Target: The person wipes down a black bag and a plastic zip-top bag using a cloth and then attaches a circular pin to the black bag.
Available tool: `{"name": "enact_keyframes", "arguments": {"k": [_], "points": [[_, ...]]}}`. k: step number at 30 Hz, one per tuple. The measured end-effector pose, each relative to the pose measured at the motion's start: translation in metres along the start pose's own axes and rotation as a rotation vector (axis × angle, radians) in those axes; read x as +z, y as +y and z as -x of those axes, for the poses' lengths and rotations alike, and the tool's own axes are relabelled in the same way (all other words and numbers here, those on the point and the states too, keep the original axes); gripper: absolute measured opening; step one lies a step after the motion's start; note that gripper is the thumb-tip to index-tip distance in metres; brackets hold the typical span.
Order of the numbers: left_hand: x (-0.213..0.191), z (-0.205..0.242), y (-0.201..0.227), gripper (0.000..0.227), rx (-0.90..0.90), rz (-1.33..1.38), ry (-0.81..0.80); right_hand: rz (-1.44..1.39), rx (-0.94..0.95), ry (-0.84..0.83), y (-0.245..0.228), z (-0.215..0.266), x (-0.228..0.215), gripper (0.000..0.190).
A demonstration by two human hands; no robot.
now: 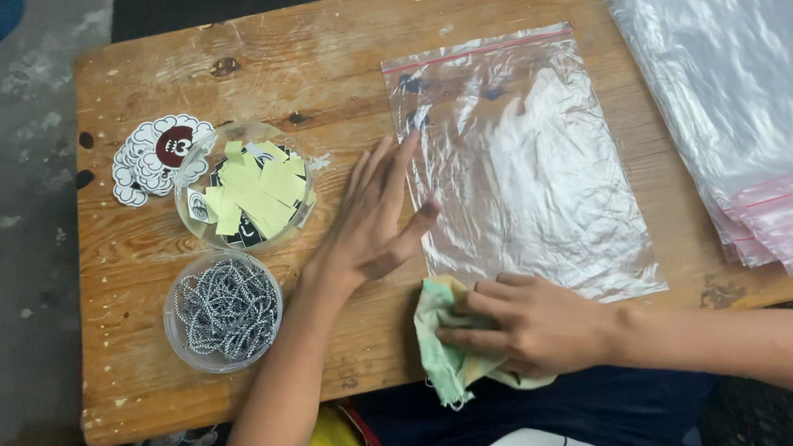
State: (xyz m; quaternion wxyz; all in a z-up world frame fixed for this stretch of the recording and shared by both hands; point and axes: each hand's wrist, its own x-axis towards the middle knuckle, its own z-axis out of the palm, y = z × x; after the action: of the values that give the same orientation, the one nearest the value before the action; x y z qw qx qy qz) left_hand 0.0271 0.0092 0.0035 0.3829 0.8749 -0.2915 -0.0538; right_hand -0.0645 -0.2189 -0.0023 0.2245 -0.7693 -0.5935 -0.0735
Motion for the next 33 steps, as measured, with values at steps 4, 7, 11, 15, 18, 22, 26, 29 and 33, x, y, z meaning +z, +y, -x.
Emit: {"name": "enact_keyframes", "arguments": {"k": [4, 7, 11, 15, 18, 22, 26, 29, 33], "points": [[0.018, 0.005, -0.019, 0.12, 0.017, -0.109, -0.054, 0.061, 0.106, -0.014, 0.055, -0.011, 0.005, 0.048], [0.024, 0.005, -0.021, 0.139, 0.044, -0.193, -0.028, 0.197, 0.171, -0.005, 0.124, -0.028, 0.013, 0.049], [0.027, 0.007, -0.02, 0.151, 0.076, -0.4, -0.017, 0.382, 0.277, 0.056, 0.21, -0.064, 0.01, 0.051], [0.032, 0.01, -0.027, 0.154, 0.092, -0.489, -0.026, 0.553, 0.609, 0.021, 0.257, -0.079, 0.014, 0.048], [0.031, 0.008, -0.022, 0.154, 0.06, -0.36, -0.017, 0.598, 0.453, 0.095, 0.221, -0.071, 0.025, 0.062], [0.03, 0.01, -0.022, 0.158, 0.09, -0.409, -0.005, 0.445, 0.298, 0.017, 0.169, -0.038, 0.039, 0.052], [0.027, 0.009, -0.017, 0.149, 0.126, -0.452, -0.039, 0.426, 0.31, 0.019, 0.175, -0.026, -0.004, 0.053], [0.027, 0.008, -0.016, 0.14, 0.14, -0.435, -0.114, 0.526, 0.548, 0.039, 0.219, -0.007, -0.035, 0.055], [0.024, 0.006, -0.016, 0.126, 0.115, -0.46, -0.175, 0.761, 0.883, -0.013, 0.265, 0.033, -0.054, 0.047]]}}
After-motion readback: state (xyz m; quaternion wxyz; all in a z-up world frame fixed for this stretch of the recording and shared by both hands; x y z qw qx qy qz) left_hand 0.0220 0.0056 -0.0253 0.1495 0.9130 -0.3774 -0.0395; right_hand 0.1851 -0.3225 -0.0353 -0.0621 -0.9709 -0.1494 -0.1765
